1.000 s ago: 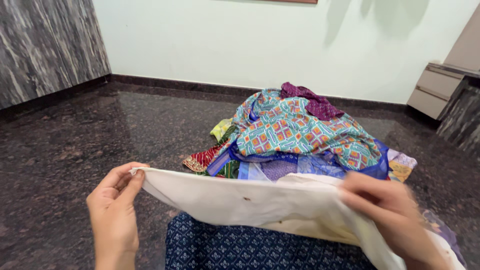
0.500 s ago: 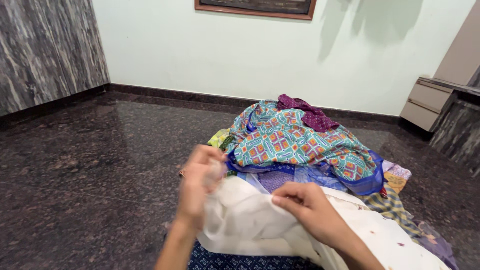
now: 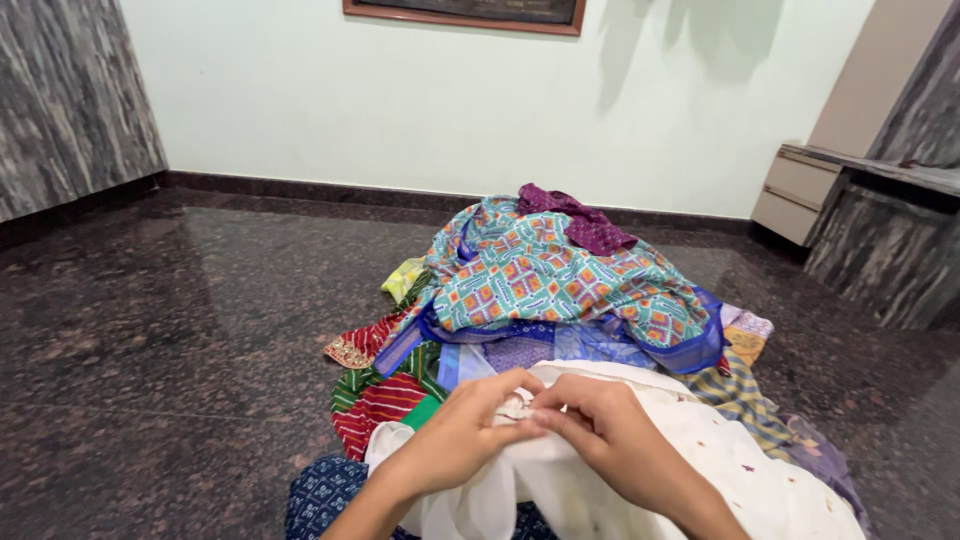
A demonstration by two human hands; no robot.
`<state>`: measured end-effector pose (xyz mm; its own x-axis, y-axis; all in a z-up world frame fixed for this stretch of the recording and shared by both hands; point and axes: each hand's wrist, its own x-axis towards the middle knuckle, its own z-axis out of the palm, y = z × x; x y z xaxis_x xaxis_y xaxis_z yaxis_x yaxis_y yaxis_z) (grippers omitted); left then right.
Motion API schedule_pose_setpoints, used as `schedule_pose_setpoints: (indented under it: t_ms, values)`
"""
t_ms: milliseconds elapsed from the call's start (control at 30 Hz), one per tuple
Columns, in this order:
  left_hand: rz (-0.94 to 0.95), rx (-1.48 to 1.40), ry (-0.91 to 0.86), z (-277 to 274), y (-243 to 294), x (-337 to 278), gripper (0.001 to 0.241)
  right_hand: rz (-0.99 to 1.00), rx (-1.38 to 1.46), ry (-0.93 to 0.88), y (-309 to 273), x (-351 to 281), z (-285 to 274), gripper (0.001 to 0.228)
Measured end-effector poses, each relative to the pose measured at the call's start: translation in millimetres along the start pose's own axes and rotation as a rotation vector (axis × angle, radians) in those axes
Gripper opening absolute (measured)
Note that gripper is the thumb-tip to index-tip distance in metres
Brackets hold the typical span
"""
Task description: The person sits on the floor and repeatedly unfolds, shakes, and refolds a white embroidered cloth. They handle the fabric by hand, smoothing it out and aligning edges while other colorful fabrics remain in a pile nearby.
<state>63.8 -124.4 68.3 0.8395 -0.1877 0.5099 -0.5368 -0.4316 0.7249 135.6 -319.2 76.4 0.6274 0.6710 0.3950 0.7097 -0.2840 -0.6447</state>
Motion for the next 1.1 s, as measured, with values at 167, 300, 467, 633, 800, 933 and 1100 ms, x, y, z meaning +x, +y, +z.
schedule_pose_setpoints:
  t_ms: [167,300,467,633,800,933,1100]
  values:
    - [0.071,0.254,0.187,-11,15,11,0.020,-0.149,-0.263,0.332,11,-10,13,0.032]
    - [0.118,0.353,0.383,-30,33,11,0.020,0.078,-0.595,0.542,38,-5,15,0.030]
    - [0.078,0.501,0.656,-76,43,8,0.024,0.072,-0.699,0.655,89,-11,-4,0.026]
    - [-0.078,0.656,0.993,-142,45,-18,0.025,0.284,-0.837,0.610,144,-10,-27,0.018]
    - [-0.264,0.620,0.884,-194,49,-11,0.028,0.627,-0.929,0.447,145,14,-131,0.020]
    - [-0.141,0.367,0.985,-180,35,0,0.032,0.332,-0.922,0.992,143,4,-202,0.023]
    - [0.337,0.520,1.181,-99,-18,-9,0.025,0.268,-1.013,0.372,230,-64,-130,0.022]
